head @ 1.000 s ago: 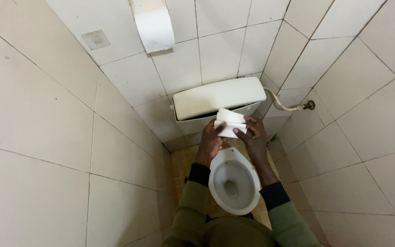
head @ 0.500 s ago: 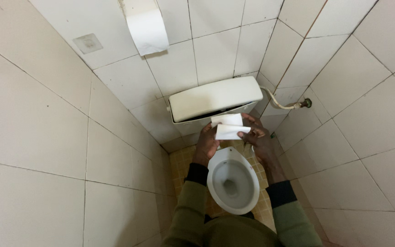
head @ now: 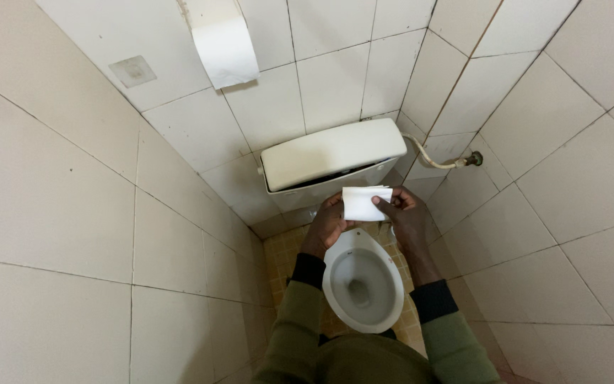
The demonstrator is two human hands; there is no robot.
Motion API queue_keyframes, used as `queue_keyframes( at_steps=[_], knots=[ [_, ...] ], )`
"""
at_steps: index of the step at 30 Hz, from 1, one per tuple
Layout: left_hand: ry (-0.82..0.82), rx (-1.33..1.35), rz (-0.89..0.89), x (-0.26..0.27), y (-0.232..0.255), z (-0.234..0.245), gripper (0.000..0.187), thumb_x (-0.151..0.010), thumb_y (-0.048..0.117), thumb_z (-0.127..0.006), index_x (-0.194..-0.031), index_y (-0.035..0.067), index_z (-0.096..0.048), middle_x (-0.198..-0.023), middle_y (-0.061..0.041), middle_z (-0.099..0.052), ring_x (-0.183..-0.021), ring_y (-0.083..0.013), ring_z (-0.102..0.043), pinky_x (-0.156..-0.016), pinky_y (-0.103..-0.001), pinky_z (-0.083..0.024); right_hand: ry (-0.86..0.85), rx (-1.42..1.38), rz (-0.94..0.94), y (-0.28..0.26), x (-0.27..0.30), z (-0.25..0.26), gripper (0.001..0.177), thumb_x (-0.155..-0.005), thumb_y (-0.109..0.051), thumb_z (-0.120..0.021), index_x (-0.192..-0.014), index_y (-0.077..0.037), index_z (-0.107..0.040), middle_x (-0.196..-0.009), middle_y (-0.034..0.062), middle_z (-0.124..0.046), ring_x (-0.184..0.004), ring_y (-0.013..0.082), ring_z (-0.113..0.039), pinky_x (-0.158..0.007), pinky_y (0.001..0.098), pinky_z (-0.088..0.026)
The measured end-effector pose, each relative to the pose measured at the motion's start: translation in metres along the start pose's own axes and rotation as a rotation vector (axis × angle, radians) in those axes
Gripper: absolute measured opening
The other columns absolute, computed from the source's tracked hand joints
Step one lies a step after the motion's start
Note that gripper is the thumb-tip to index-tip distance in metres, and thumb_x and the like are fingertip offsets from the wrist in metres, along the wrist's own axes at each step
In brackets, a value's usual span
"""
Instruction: The person installs a roll of toilet paper in a bathroom. They thread a string through the center of the roll, tie it to a fixture on the wall, and hang the roll. They then tear off a piece of paper and wipe the toilet tank.
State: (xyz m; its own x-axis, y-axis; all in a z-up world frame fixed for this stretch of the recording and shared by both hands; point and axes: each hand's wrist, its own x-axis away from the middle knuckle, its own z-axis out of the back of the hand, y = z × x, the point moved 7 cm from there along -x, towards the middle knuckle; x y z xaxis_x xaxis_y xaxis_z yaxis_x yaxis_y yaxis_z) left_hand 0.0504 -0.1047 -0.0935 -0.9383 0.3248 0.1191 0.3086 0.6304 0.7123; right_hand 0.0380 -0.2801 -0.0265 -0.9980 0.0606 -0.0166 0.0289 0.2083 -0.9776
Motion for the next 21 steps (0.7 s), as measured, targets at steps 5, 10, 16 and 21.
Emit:
queue_keyframes(
  at_steps=[5, 10, 16, 21],
  knots=[
    [0.014, 0.003, 0.014, 0.012, 0.012, -0.017, 0.043, -0.105, 0.034, -0.060, -0.132, 0.001, -0.062, -0.117, -0.011, -0.071, -0.101, -0.0201, -0.069, -0.088, -0.038, -0.058, 0.047, 0.038, 0.090, -0.014, 0.004, -0.003, 0.039, -0.083, -0.003, -0.084, -0.115, -0.003, -0.062, -0.095, 0.0032, -0.065, -0.083, 0.0095, -0.061, -0.071, 0.0260, -0.055],
    [-0.077, -0.226, -0.005, 0.018, 0.015, -0.028, 0.044, -0.094, 0.016, -0.075, -0.133, 0.001, -0.060, -0.125, -0.011, -0.069, -0.113, -0.0224, -0.069, -0.099, -0.043, -0.059, 0.028, -0.024, 0.033, -0.022, 0.010, -0.009, 0.041, -0.086, -0.006, -0.080, -0.125, -0.003, -0.067, -0.101, 0.0043, -0.069, -0.086, 0.0095, -0.063, -0.076, 0.0255, -0.056],
    [0.033, -0.278, -0.020, 0.015, 0.012, -0.015, 0.040, -0.091, 0.010, -0.077, -0.128, -0.002, -0.065, -0.119, -0.014, -0.072, -0.106, -0.0241, -0.071, -0.093, -0.045, -0.062, -0.012, 0.070, -0.081, -0.010, 0.013, -0.008, 0.022, -0.090, -0.015, -0.080, -0.105, 0.000, -0.075, -0.087, 0.0062, -0.073, -0.075, 0.0116, -0.065, -0.067, 0.0278, -0.055],
    [0.036, -0.304, -0.022, 0.023, 0.018, -0.019, 0.039, -0.091, 0.007, -0.074, -0.128, -0.003, -0.065, -0.118, -0.014, -0.073, -0.104, -0.0245, -0.073, -0.089, -0.043, -0.065, -0.026, -0.044, -0.037, -0.007, 0.013, -0.005, 0.020, -0.093, -0.018, -0.079, -0.103, -0.001, -0.075, -0.089, 0.0026, -0.073, -0.077, 0.0085, -0.064, -0.069, 0.0250, -0.051]
  ],
)
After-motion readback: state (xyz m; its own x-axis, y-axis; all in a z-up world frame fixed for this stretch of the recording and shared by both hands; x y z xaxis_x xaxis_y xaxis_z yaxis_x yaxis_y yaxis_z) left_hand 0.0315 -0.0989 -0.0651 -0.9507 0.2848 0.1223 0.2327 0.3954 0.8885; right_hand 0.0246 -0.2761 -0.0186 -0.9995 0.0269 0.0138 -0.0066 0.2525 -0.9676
